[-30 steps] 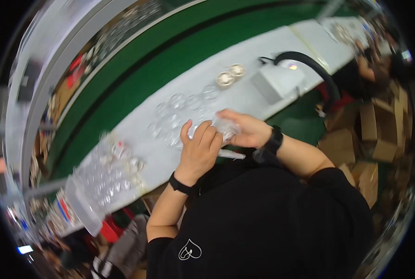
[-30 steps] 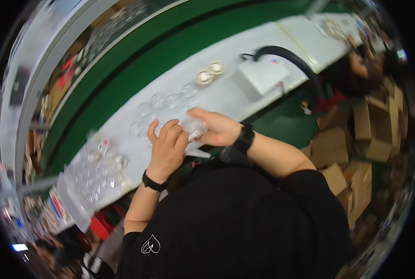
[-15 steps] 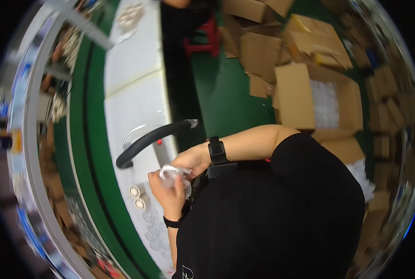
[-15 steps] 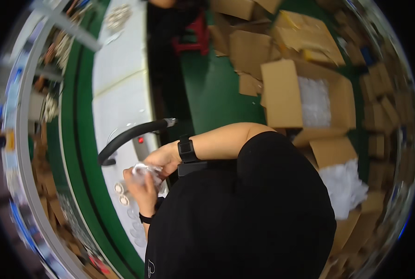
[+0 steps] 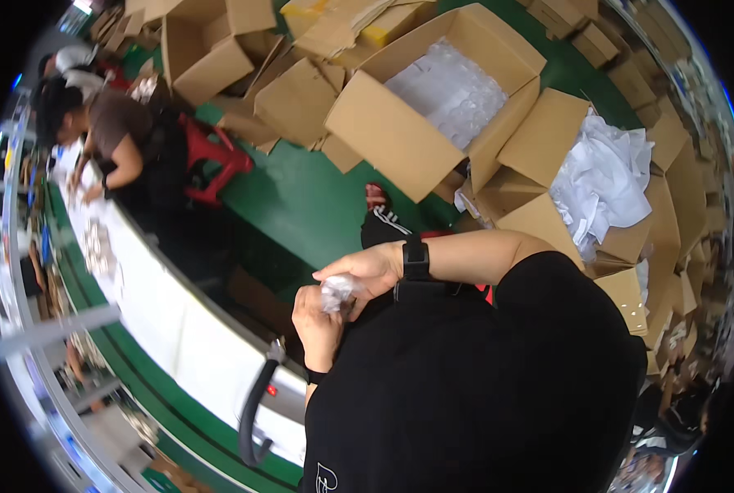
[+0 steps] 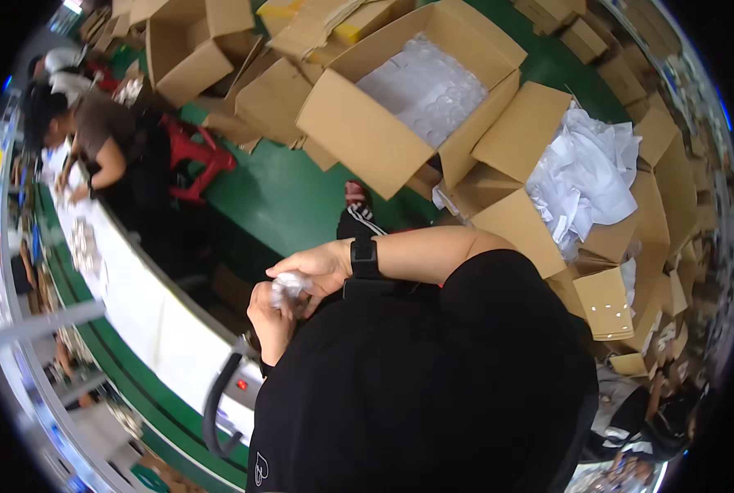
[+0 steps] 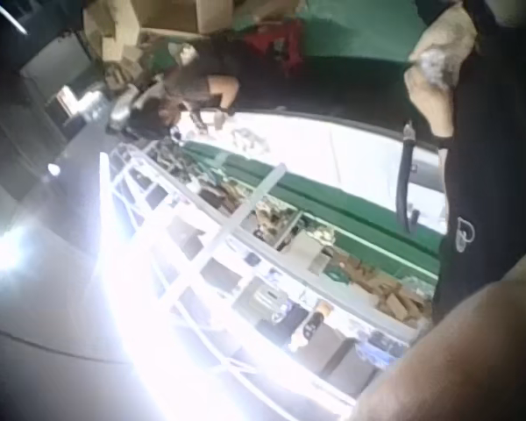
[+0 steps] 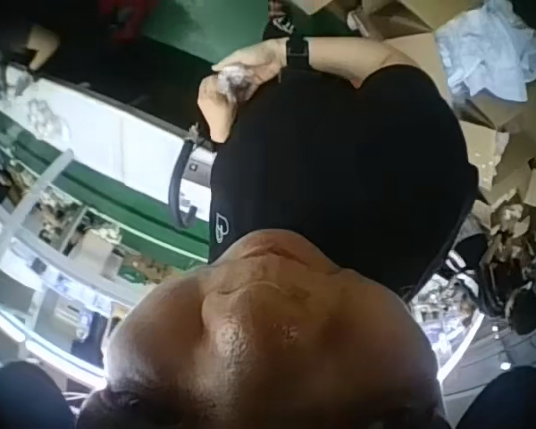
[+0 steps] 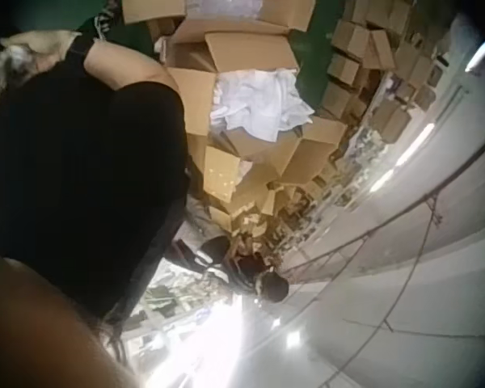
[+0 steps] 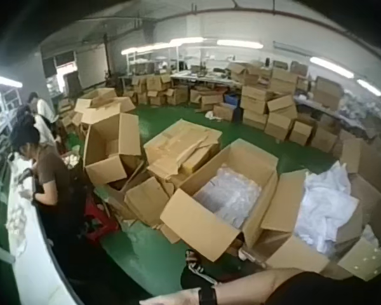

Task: The recorder is packing small circular white components into plastic bags and then into cardboard boxes lined with bubble wrap on a production line.

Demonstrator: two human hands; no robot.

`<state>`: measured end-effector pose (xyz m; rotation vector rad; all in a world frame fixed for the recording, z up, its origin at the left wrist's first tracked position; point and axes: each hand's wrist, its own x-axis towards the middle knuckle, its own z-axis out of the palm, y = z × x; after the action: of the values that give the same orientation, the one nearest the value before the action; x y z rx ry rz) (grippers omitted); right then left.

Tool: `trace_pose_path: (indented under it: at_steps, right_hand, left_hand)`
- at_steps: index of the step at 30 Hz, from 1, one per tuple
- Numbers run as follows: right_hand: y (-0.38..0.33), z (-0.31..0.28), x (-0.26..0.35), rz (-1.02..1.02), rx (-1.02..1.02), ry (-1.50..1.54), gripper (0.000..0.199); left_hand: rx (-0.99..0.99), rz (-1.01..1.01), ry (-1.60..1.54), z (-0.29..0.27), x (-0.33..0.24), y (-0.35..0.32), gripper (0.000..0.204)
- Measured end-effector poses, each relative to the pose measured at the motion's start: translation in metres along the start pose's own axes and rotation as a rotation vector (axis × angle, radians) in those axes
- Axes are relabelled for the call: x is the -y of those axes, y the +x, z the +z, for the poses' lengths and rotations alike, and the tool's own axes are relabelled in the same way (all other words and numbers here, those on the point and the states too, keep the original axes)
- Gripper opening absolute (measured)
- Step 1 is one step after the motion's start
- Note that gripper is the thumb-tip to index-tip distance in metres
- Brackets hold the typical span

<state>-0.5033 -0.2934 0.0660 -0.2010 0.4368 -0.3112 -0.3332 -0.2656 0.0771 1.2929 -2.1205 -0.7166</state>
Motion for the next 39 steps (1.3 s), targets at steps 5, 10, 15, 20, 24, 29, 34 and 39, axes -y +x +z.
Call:
trace_pose_path:
  at_steps: [5,10,15,20,24,29,34,39]
  right_hand:
    - [-0.017,-0.071,0.083,-0.395,-0.243,-0.314,0.028]
    - [-0.051,-0.13,0.173,-0.806,-0.908,-1.006,0.026]
    - [-0.117,-0.108,0.198,-0.878,-0.537,0.116,0.027]
    - [-0.113,-0.163,0.174,-1.478,-0.186,0.584,0.031]
    - [-0.129,-0.153,0.133,-1.721,-0.375,0.738,0.032]
    - [-0.131,-0.125,0.101,-1.779,-0.584,1.039,0.029]
    - [-0.15,-0.15,0.037,-1.754,-0.633,1.064,0.031]
    - [-0.251,-0.21,-0.067,-2.145,-1.447,0.381,0.035]
  left_hand:
    - [0.015,-0.003,-0.025,0.041,0.0,0.131,0.016]
    - [0.118,0.122,-0.184,0.091,0.0,0.26,0.018]
    - [0.386,0.298,-0.226,0.145,-0.043,0.356,0.007]
    - [0.689,0.855,-0.195,0.212,-0.087,0.395,0.022]
    - [0.949,1.205,-0.193,0.257,-0.096,0.398,0.047]
    - [1.433,1.225,-0.252,0.279,-0.109,0.365,0.057]
    - [1.655,1.219,-0.203,0.287,-0.14,0.347,0.061]
    - [1.564,0.799,-0.252,0.327,-0.14,0.362,0.05]
